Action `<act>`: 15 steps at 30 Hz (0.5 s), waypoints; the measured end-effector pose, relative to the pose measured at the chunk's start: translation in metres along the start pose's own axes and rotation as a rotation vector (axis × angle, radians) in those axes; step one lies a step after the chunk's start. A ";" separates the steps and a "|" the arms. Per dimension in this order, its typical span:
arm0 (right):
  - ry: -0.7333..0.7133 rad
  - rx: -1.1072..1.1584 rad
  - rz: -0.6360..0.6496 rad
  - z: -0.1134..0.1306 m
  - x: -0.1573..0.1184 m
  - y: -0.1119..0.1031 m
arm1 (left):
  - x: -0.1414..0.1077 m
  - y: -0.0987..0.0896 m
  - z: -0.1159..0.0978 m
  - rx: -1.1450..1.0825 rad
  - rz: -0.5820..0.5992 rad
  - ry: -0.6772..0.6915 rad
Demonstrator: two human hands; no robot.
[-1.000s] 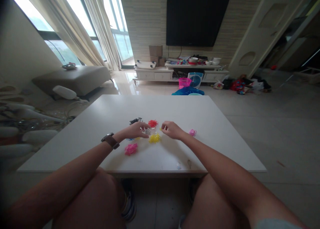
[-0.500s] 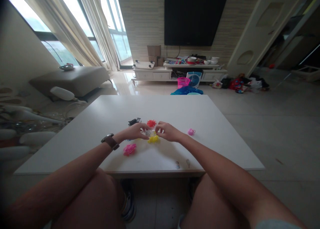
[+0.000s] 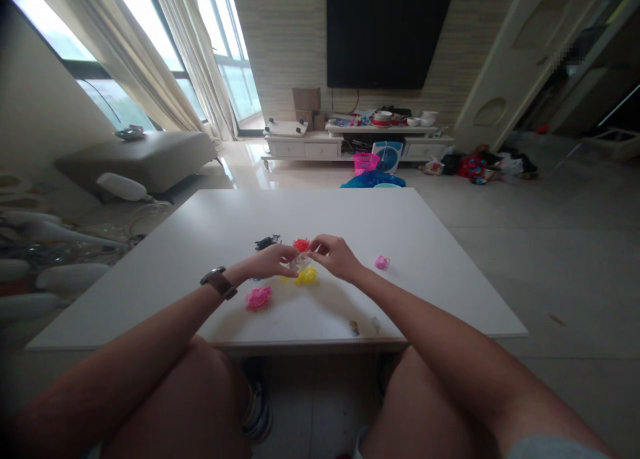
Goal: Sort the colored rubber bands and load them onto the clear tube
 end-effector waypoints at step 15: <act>0.212 -0.521 0.401 -0.094 -0.003 0.061 | -0.002 -0.005 -0.002 -0.088 -0.066 -0.005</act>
Point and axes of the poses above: each hand's wrist, its own x-axis towards the middle knuckle, its own y-axis out of the palm, z = x × y, the point moved 9 cm from there along x, towards the middle knuckle, and after that the axes turned 11 degrees about y, right-handed, at the moved point
